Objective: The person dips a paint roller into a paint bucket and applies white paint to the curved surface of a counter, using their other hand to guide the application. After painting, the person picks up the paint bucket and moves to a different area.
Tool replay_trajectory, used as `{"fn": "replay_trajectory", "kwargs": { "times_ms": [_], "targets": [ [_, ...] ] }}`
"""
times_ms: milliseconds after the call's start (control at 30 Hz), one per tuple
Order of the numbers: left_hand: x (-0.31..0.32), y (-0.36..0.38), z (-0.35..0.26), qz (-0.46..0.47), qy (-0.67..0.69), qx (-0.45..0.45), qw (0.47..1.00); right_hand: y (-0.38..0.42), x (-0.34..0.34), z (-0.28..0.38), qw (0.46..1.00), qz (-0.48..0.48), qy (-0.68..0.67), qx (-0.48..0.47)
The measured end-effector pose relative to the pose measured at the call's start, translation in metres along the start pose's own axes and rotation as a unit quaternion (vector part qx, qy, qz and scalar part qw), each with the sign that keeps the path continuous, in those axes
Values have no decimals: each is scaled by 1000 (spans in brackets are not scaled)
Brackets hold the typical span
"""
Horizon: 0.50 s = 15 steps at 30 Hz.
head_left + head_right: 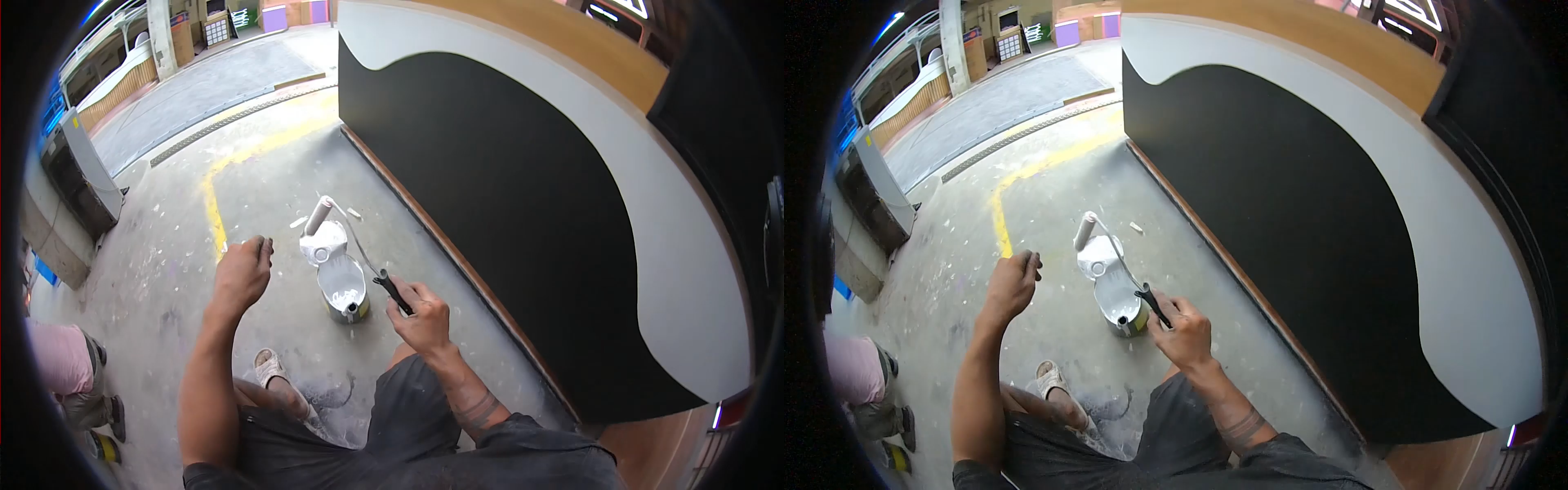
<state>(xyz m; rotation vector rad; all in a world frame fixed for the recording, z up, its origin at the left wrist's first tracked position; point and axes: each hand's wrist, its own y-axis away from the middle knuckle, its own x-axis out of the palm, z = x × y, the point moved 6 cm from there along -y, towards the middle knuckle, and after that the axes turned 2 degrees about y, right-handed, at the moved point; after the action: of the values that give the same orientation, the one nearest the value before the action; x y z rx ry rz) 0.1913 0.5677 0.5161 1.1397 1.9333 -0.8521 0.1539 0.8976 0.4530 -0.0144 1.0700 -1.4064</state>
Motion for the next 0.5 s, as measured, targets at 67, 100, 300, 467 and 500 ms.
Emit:
{"fn": "replay_trajectory", "kwargs": {
  "times_ms": [67,100,300,467,500],
  "targets": [
    [9,2,-1,-1,-6,-8,1000,16,-12,-10,999,-34,-17,-4],
    [10,1,-3,-12,-5,-17,1000,22,-21,-13,997,-68,-30,-20],
    [14,-12,-28,27,142,-37,989,53,-79,-29,988,-135,9,-79],
    [18,-14,-110,59,249,30,966,75,-141,-45,976,-200,40,-80],
    [24,-16,-130,101,295,42,949,80,-156,-48,973,-208,66,-76]
  ]
}}
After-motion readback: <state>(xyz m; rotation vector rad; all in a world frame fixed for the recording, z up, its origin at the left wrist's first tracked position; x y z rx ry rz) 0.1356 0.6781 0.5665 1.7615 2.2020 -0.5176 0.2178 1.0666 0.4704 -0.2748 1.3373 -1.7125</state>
